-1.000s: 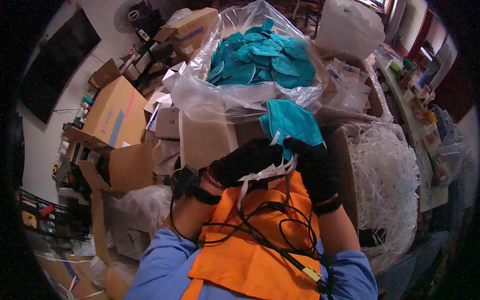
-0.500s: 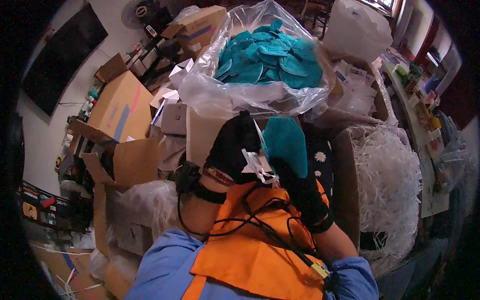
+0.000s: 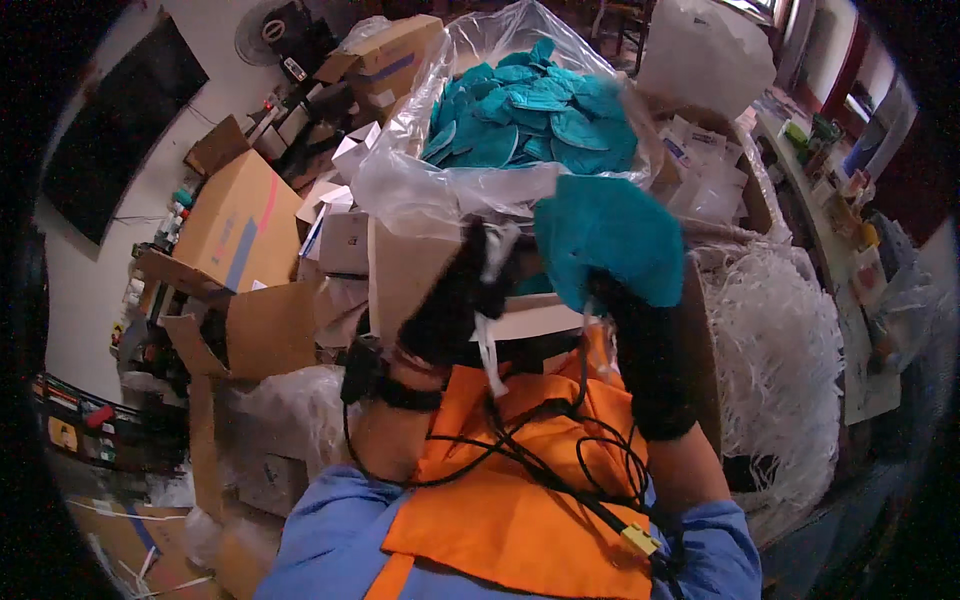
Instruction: The recorder is taking green medical face masks from a large plastic bag and packing them into cardboard boxes.
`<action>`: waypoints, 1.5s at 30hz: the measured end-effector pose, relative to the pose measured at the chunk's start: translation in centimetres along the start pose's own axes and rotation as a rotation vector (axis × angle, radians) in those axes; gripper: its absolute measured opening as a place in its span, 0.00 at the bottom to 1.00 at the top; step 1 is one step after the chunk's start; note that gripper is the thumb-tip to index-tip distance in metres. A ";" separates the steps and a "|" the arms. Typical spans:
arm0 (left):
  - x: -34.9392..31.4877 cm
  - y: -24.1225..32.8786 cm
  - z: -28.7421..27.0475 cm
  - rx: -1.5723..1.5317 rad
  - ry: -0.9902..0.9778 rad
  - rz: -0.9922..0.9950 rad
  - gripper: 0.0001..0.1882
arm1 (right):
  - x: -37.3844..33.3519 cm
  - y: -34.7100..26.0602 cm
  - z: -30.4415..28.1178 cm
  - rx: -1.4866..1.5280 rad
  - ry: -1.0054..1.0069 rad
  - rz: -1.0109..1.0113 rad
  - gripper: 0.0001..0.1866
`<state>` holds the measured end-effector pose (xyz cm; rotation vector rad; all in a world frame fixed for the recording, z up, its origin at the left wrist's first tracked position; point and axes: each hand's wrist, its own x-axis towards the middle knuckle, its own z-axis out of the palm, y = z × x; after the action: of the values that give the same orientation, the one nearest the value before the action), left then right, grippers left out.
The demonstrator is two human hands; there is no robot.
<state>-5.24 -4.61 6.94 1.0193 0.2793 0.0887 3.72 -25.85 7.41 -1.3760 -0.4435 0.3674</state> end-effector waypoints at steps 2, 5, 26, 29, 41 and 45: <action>0.4 -1.3 1.6 0.119 -0.088 -0.055 0.28 | 0.4 0.5 -0.2 -0.025 -0.093 0.071 0.18; 1.5 -2.5 1.7 0.869 -0.034 0.870 0.27 | 0.0 0.8 0.4 -0.078 -0.157 0.103 0.17; 0.3 -4.9 3.4 0.660 -0.150 0.442 0.23 | -0.5 1.4 -2.0 0.537 -0.150 0.134 0.19; 0.5 -7.9 4.0 0.730 -0.034 0.602 0.18 | 1.4 2.7 -3.5 0.547 -0.127 -0.014 0.22; 0.5 -8.3 5.7 0.819 -0.195 0.553 0.17 | 9.9 -0.5 -28.1 -0.124 0.358 -0.350 0.18; 10.3 -0.6 1.0 1.131 0.026 1.070 0.22 | 4.7 -2.4 -18.6 -0.250 0.322 -0.198 0.22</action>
<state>4.86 -3.68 5.01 2.2077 -0.2814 0.9981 17.14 -39.78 7.68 -1.5849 -0.3616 -0.0771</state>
